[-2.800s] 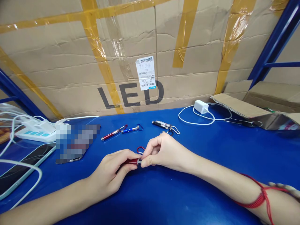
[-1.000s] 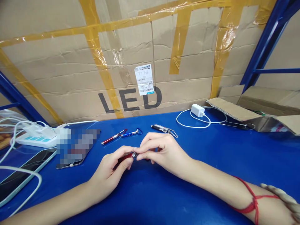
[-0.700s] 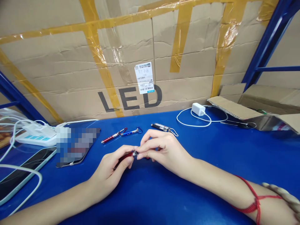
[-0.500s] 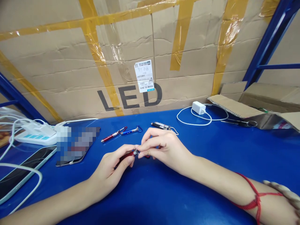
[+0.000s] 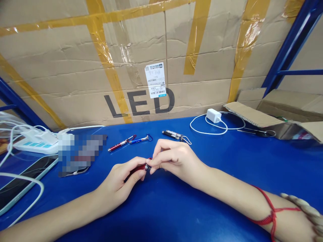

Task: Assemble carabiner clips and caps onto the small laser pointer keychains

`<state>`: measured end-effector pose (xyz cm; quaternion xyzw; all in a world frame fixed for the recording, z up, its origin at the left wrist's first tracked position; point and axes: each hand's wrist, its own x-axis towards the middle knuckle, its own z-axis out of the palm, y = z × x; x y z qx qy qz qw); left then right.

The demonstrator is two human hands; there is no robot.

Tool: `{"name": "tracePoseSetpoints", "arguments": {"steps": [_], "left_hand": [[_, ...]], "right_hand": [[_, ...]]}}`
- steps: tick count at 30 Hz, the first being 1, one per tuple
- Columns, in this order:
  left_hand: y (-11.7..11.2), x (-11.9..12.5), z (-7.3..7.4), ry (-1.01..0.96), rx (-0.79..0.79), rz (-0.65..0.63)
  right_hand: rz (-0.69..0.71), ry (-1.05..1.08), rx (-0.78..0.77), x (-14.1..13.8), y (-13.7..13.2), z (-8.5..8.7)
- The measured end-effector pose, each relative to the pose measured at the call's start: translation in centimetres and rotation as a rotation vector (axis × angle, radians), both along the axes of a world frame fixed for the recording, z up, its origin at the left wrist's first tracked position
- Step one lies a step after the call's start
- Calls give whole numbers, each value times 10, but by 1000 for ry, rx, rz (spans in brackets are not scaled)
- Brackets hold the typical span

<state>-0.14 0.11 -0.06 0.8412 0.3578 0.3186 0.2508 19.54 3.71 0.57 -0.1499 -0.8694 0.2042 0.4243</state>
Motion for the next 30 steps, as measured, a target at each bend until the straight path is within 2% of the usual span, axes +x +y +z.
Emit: {"name": "tracePoseSetpoints", "arguments": {"steps": [6,12,15,20,30], "left_hand": [[-1,0,-2,-8,-23,-38],[-2,-1,-3,11,18,-51],[-3,-1,-4,18,48,-57],[-3,-1,-5,10,81,-51],[-3,-1,-5,-20,142,-28]], "right_hand": [[-14,-15,-12,1,-3,-10],[-51,-111,0,3,-5,-11],[-100,-144,72,4,-5,-13],[-136,-65,266,0,-5,-13],[-150,13,130,-7,-9,-10]]}}
